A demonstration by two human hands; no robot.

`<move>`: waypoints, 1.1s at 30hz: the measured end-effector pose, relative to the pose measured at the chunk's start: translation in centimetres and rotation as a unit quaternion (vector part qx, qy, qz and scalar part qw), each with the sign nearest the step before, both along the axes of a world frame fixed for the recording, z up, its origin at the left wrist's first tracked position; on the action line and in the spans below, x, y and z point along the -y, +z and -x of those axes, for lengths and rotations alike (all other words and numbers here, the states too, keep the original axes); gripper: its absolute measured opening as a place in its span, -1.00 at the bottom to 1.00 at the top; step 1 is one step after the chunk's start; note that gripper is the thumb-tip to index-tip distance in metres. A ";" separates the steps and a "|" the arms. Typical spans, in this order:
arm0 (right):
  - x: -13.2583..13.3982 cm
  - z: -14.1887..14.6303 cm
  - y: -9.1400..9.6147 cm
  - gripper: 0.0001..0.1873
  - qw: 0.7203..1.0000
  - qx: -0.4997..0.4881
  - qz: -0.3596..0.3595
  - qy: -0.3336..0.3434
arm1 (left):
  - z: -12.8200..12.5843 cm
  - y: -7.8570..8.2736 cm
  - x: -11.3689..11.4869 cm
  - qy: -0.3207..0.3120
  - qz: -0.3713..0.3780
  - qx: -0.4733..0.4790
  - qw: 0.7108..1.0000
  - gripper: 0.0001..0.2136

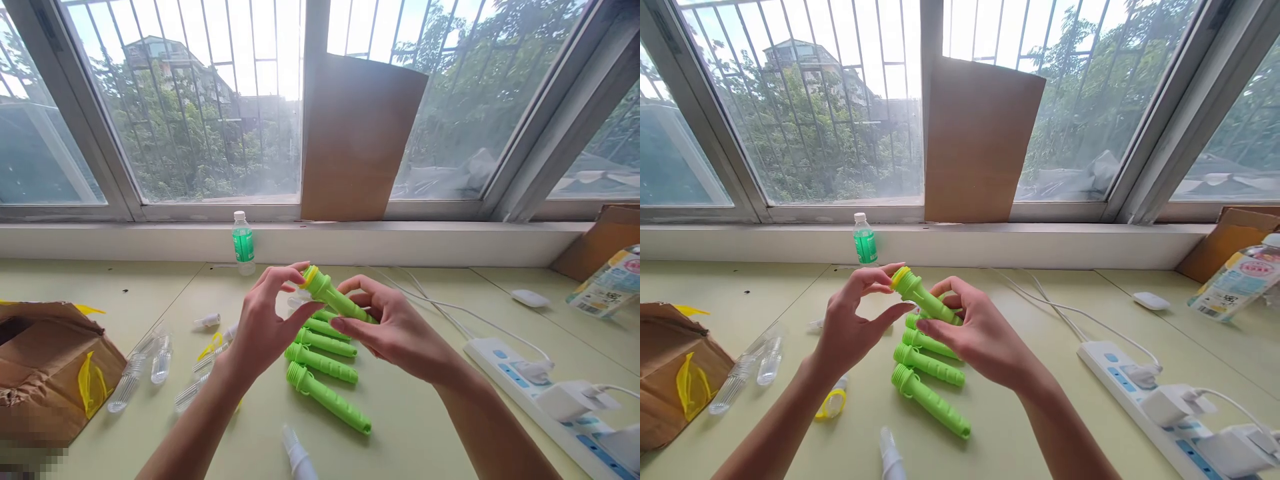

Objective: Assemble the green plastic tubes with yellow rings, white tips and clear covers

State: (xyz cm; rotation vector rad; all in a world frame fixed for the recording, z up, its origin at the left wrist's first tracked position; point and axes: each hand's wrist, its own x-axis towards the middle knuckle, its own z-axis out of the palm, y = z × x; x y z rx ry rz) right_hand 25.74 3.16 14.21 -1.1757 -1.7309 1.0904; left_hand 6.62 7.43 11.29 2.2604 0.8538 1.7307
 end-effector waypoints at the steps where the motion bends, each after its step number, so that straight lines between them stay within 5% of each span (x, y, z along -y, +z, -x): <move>1: 0.0 0.0 0.0 -0.74 1.000 -0.006 0.002 -0.002 | 0.0 0.0 0.0 0.000 0.003 0.000 1.000 -0.72; 7: -0.1 -0.2 0.1 -0.73 1.000 0.006 0.000 -0.016 | 0.0 0.0 0.0 0.000 -0.010 0.007 1.000 -0.74; 16: -0.3 -0.1 0.1 -0.75 0.993 0.063 -0.095 -0.040 | -0.1 -0.3 -0.2 0.030 0.004 0.008 1.000 -0.76; 33: 0.0 -0.2 0.3 -0.67 1.000 -0.005 -0.007 -0.013 | 0.0 0.0 0.1 0.013 -0.023 -0.002 1.000 -0.76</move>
